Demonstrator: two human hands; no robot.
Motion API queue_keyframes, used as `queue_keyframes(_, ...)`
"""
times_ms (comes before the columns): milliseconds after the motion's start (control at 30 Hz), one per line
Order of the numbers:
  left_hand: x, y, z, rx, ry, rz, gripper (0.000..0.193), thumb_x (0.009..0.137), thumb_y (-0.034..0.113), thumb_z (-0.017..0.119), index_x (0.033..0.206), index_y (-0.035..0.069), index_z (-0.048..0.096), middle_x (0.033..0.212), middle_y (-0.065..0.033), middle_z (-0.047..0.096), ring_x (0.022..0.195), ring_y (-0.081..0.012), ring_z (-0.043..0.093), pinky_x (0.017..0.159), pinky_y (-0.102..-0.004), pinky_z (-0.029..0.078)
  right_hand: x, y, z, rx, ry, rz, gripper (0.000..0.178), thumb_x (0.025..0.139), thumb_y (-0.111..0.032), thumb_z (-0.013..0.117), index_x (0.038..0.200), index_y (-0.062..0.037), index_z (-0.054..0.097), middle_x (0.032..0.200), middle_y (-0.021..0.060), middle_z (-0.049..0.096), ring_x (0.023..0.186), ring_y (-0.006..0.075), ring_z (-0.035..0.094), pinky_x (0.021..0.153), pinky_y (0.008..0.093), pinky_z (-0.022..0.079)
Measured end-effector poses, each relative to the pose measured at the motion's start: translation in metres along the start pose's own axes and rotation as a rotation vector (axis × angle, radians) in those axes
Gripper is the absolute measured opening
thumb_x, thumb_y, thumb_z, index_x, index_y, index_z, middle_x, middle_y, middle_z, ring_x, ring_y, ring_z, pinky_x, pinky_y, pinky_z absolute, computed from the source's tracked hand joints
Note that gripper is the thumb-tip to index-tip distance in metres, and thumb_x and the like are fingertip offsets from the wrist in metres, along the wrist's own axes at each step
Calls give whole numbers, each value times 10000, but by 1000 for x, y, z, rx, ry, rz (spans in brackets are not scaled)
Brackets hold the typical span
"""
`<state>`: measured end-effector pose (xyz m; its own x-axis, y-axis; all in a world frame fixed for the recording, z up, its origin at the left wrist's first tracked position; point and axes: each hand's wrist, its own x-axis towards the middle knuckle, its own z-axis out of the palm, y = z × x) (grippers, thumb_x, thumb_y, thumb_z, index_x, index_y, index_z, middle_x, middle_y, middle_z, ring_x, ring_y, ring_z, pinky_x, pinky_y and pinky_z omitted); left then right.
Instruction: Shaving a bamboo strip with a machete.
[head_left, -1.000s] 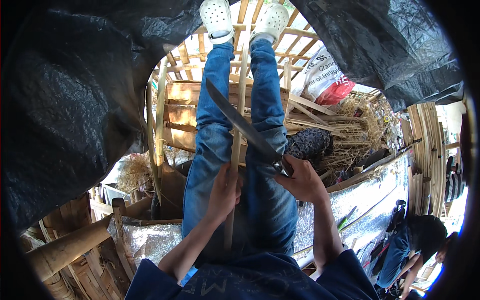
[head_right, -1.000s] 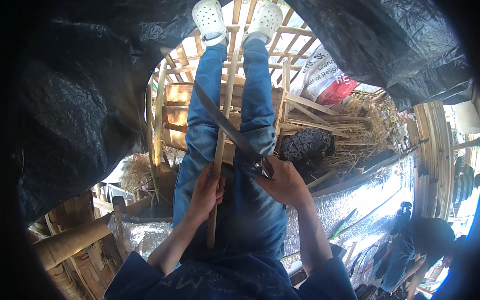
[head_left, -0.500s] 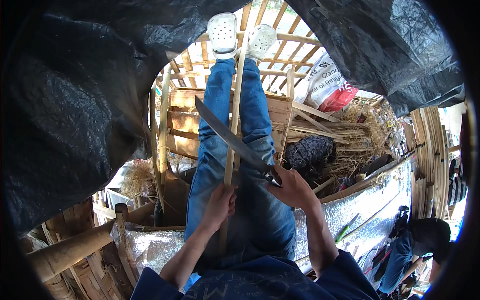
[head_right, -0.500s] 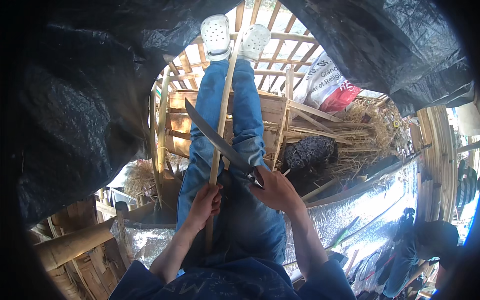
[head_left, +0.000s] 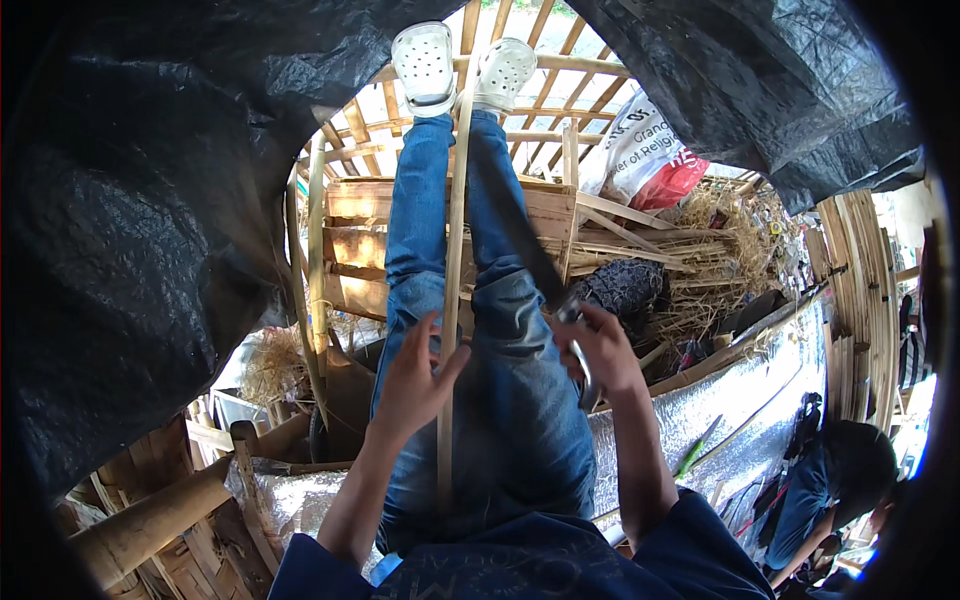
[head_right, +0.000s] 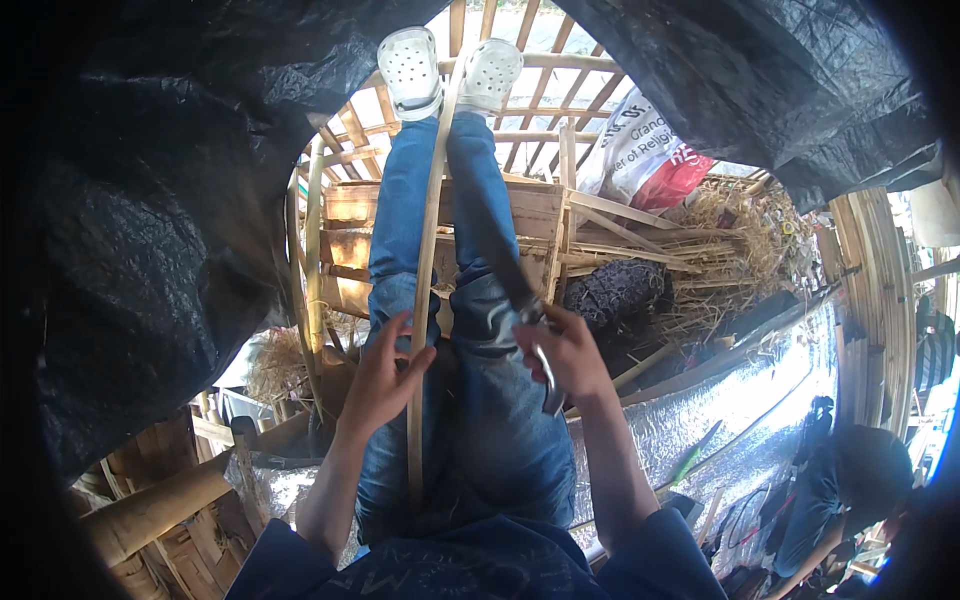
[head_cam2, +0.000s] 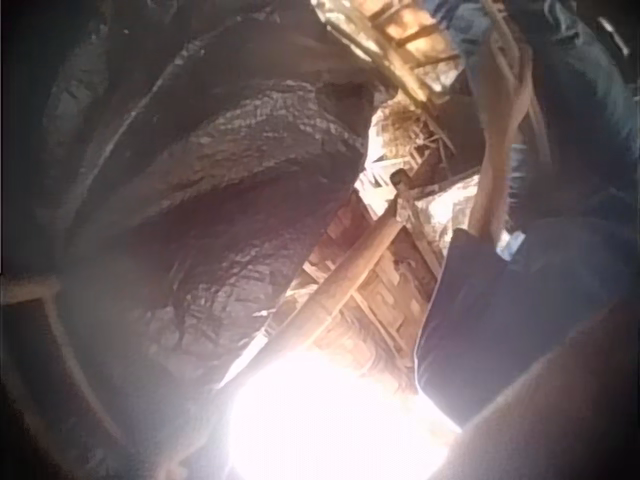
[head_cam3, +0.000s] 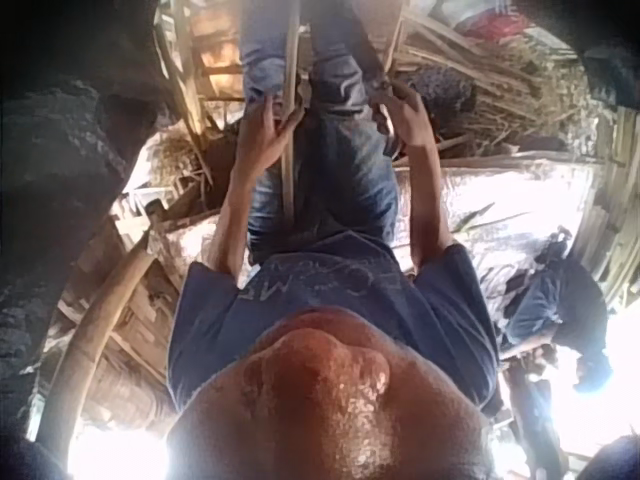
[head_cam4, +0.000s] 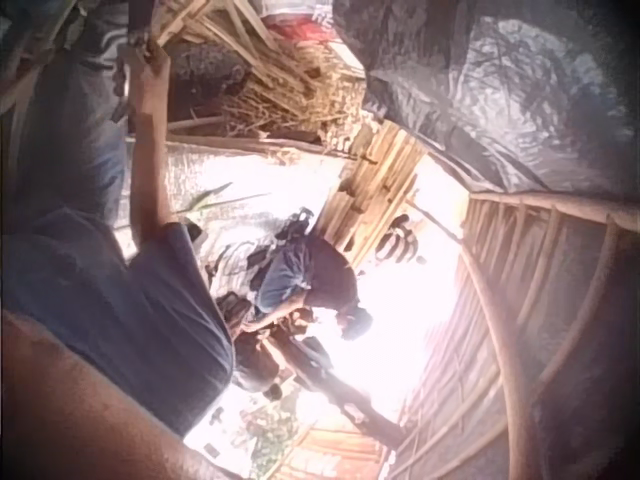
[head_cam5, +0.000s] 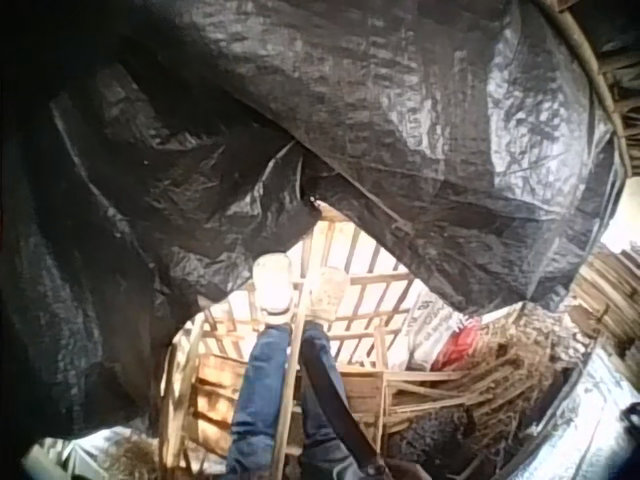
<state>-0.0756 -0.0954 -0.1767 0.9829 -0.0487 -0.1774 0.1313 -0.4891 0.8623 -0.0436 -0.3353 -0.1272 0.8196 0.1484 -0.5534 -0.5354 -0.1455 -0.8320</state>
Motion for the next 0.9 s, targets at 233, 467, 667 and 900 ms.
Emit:
queue_keyframes(233,-5,-16,23,245,137,207,511,853,258,601,1245,-17,424,1044,-195,593,900,-368,612,740,-423,505,96,12,-47,816,-113,154,165,862,-152,554,968,-28,527,694,-21,447,499,25,406,384,159,341)
queue_keyframes(467,-4,-18,25,223,136,158,464,844,242,607,1199,-21,466,990,-171,602,817,-352,626,666,-412,511,145,20,-33,1012,-194,189,228,861,-115,536,1058,-11,486,708,-15,429,510,26,394,375,146,341)
queue_keyframes(667,-3,-20,25,225,126,124,420,848,248,612,1161,-5,490,913,-158,594,759,-336,619,637,-400,488,164,25,-26,1026,-282,150,264,865,-117,517,1102,-8,479,713,-6,430,509,31,395,374,160,340)
queue_keyframes(900,-3,-18,24,227,132,130,421,838,246,609,1158,-4,496,895,-149,584,729,-337,610,612,-403,490,186,34,-19,1122,-294,98,264,864,-111,496,1112,-21,477,711,0,429,498,40,389,367,172,342)
